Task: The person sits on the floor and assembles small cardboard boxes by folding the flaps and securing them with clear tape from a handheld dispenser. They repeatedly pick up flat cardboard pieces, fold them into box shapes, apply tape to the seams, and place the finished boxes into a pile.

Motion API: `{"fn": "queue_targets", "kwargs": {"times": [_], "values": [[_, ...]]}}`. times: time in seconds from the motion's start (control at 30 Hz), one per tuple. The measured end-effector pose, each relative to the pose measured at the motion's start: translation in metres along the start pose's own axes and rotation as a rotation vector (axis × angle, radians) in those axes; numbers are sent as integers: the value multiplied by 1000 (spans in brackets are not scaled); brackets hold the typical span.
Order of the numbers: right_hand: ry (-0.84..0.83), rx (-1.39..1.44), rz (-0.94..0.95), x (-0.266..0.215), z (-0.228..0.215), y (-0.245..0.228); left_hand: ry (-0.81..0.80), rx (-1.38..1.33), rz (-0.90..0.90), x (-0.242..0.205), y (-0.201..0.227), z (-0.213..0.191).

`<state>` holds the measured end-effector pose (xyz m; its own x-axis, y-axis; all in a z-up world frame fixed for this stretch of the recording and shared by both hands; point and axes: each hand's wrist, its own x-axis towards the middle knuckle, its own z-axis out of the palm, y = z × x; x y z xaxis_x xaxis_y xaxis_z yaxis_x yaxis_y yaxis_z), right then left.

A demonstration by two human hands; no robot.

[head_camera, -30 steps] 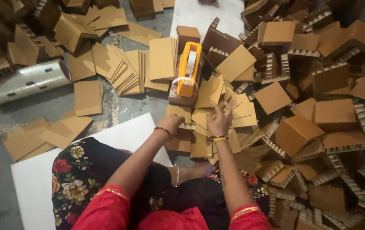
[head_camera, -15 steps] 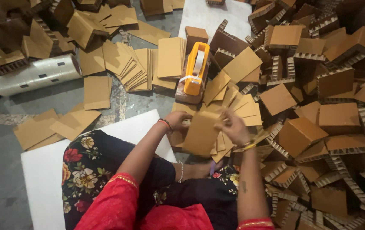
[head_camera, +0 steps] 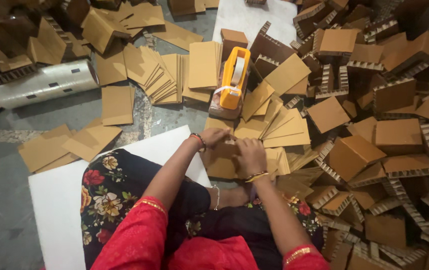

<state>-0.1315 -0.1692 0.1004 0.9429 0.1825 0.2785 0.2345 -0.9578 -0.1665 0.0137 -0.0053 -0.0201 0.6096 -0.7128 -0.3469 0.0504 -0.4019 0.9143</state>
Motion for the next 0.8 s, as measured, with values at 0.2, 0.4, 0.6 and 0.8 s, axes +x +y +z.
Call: {"fn": "queue_targets", "kwargs": {"times": [0.2,0.4,0.6,0.8], "values": [[125,-173,-23,-3,61,-9,-70,249,277,18,-17,-1],[185,-139,-144,-3,46,-19,-160,579,233,-26,42,-13],[174,-25,-63,-5,44,-9,-85,590,164,-31,43,-4],[247,-34,33,-1,59,34,111,852,51,-26,35,12]]}}
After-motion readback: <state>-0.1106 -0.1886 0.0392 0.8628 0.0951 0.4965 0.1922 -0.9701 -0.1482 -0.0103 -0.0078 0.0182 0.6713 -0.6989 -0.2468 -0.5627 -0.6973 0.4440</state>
